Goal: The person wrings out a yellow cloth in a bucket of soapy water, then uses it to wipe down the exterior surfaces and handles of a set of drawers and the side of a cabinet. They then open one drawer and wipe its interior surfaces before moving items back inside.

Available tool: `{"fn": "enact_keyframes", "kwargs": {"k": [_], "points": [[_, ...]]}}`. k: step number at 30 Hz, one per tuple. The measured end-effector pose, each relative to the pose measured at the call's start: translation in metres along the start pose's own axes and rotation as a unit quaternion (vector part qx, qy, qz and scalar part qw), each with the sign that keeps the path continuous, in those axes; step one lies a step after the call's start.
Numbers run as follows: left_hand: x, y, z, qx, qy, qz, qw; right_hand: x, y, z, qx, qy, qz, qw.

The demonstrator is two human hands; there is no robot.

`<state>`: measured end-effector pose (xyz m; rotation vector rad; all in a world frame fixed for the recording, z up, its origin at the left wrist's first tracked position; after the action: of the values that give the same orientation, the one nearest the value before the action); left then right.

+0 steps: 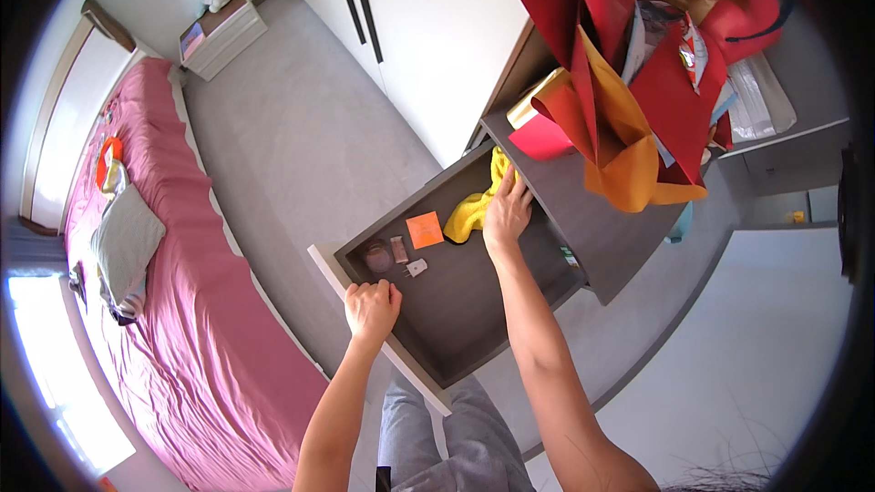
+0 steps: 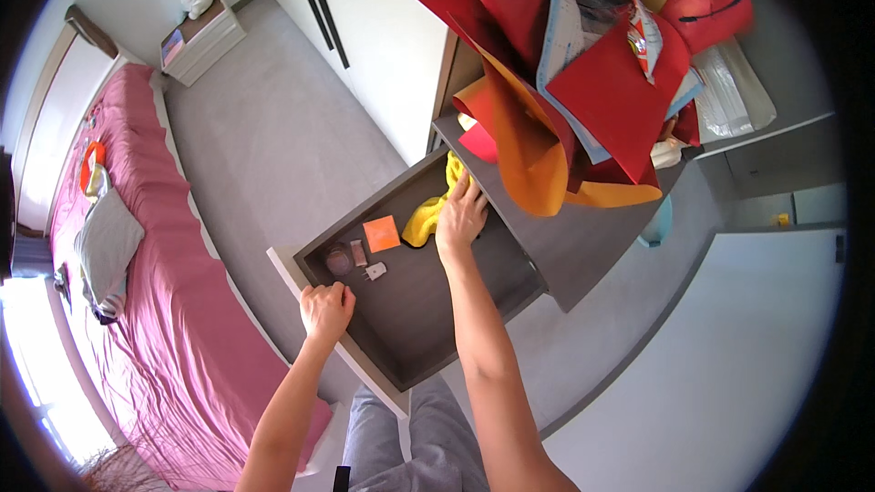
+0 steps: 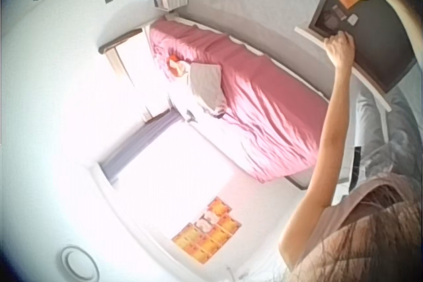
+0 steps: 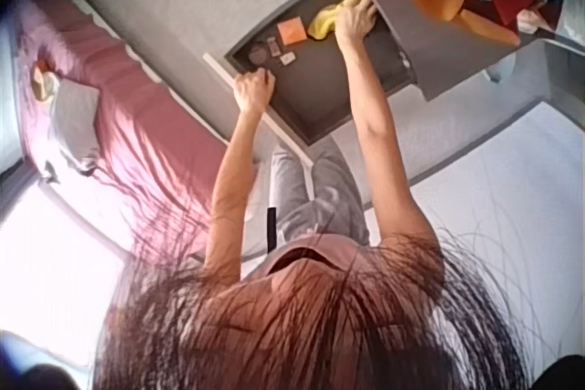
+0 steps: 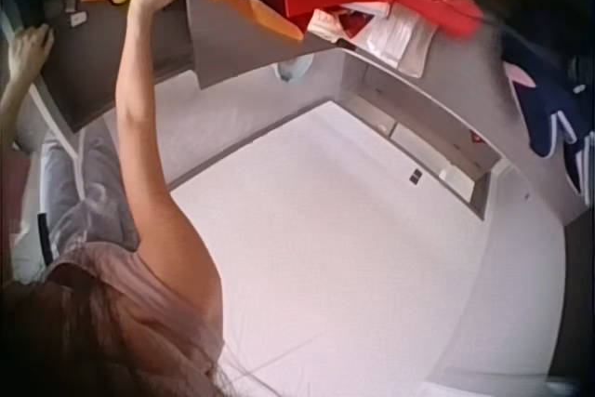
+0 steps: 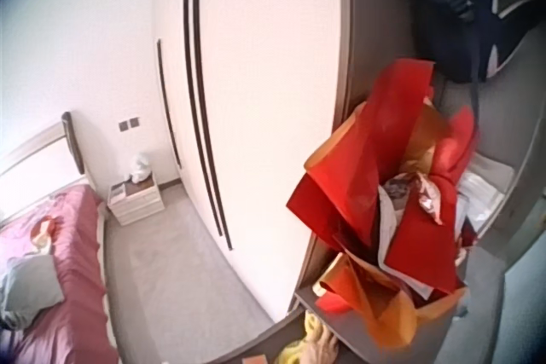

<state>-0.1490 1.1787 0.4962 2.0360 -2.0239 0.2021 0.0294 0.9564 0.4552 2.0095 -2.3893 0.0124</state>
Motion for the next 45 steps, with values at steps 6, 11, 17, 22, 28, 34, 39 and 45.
{"fn": "enact_keyframes", "kwargs": {"k": [6,11,17,22,28,34,39,45], "points": [[0.0,0.001,0.002,-0.017,-0.006,0.001,1.0,0.068,0.071,-0.016,-0.071,-0.159,0.079,0.982],[-0.003,0.002,0.0,-0.039,-0.02,0.008,0.999,0.129,0.168,-0.067,-0.066,-0.21,0.021,0.975],[0.002,0.001,0.004,-0.046,-0.031,0.05,0.997,0.189,0.194,-0.037,-0.08,-0.2,0.016,0.976],[-0.003,0.003,0.008,-0.046,-0.059,0.057,0.996,0.144,0.256,-0.012,-0.025,-0.199,0.004,0.98],[-0.003,0.005,0.015,-0.073,-0.074,0.062,0.993,0.067,0.344,-0.027,-0.211,-0.224,-0.15,0.939],[-0.008,0.008,0.016,-0.1,-0.079,0.057,0.99,0.091,0.253,-0.069,-0.164,-0.304,-0.084,0.935],[-0.007,0.008,0.012,-0.112,-0.084,0.054,0.989,0.1,0.149,-0.032,-0.039,-0.265,0.03,0.963],[-0.004,0.005,0.009,-0.126,-0.075,0.039,0.988,0.082,0.12,0.056,-0.166,-0.178,0.181,0.953]]}}
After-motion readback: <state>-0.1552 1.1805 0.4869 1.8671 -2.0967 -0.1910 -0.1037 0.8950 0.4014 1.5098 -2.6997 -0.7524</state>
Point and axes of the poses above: each hand's wrist, its own y-axis away from the middle knuckle, its own z-axis out of the palm, x = y × z, the point moved 3 cm from there along -y, towards the middle knuckle, and after that the axes turned 11 degrees about -x, right-handed, at the moved point
